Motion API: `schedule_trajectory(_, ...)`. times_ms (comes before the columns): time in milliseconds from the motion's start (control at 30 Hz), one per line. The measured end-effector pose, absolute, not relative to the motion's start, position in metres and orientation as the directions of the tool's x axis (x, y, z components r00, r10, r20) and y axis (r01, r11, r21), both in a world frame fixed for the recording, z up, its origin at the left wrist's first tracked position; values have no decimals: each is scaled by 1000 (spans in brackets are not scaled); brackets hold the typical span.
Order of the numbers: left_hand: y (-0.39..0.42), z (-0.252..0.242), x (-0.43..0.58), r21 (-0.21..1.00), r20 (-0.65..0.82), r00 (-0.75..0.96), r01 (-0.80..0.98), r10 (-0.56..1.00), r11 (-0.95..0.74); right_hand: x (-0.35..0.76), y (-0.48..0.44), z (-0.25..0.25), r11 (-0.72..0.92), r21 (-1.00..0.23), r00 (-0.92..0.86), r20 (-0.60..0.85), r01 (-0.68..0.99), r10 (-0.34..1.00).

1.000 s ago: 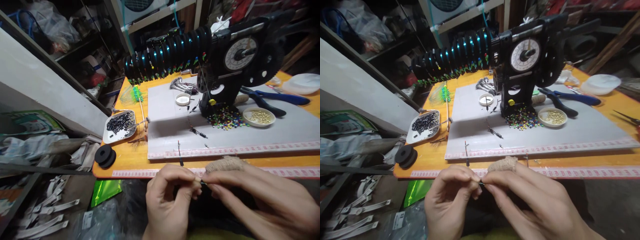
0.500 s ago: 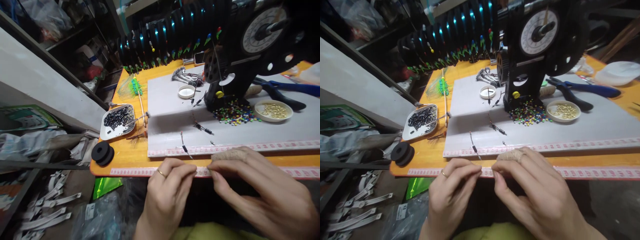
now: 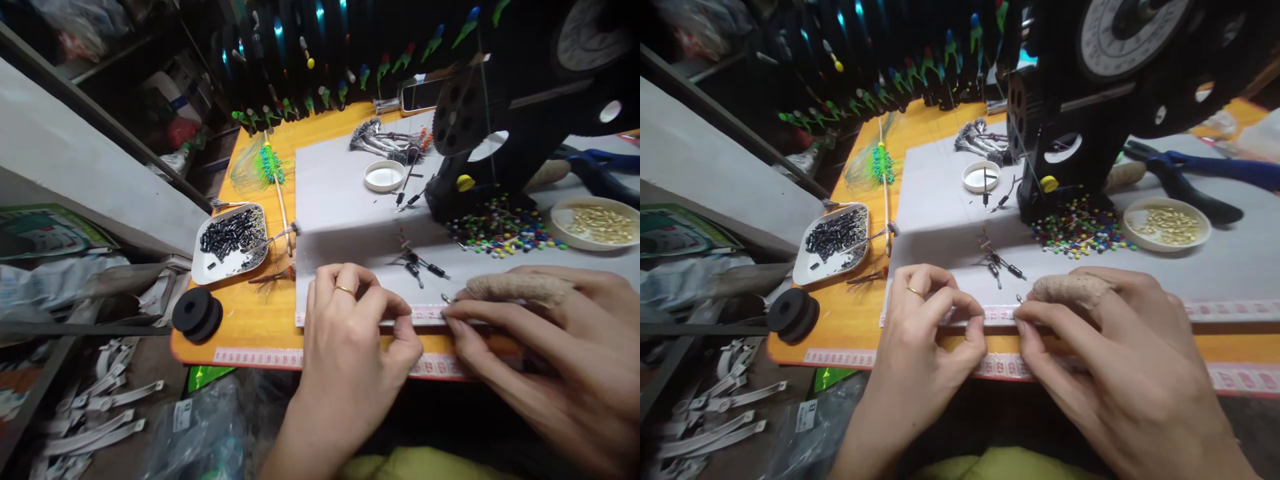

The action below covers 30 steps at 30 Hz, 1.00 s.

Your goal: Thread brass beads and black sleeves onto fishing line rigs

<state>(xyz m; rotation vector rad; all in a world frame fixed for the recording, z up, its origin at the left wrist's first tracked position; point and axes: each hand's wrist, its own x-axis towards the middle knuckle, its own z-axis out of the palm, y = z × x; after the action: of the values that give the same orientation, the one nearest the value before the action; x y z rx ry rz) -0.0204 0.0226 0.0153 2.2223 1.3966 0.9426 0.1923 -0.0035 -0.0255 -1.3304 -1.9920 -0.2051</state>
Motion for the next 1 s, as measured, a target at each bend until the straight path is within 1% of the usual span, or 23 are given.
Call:
schedule_trajectory(133,24,17,-19,629,303,273,662,913,-407,198,-6,-29,424,-299,-193,575,855,795)
schedule_trajectory(300,27,19,-18,628,280,273,673,920,-390,200,-7,-34,430,-289,-217,555,855,803)
schedule_trajectory(533,24,13,-17,610,356,257,664,898,-432,201,-8,-33,402,-269,-204,548,875,811)
schedule_trajectory(600,23,10,-17,614,371,241,660,897,-432,201,-9,-30,406,-250,-222,540,879,812)
schedule_trajectory(833,20,3,-15,638,407,173,649,897,-414,203,-10,-23,438,-243,-255,539,866,803)
schedule_trajectory(933,21,1,-13,632,424,166,650,891,-422,208,-10,-22,441,-254,-251,541,861,803)
schedule_trajectory(1000,22,1,-12,618,434,167,659,885,-428,212,-10,-21,455,-241,-267,546,858,794)
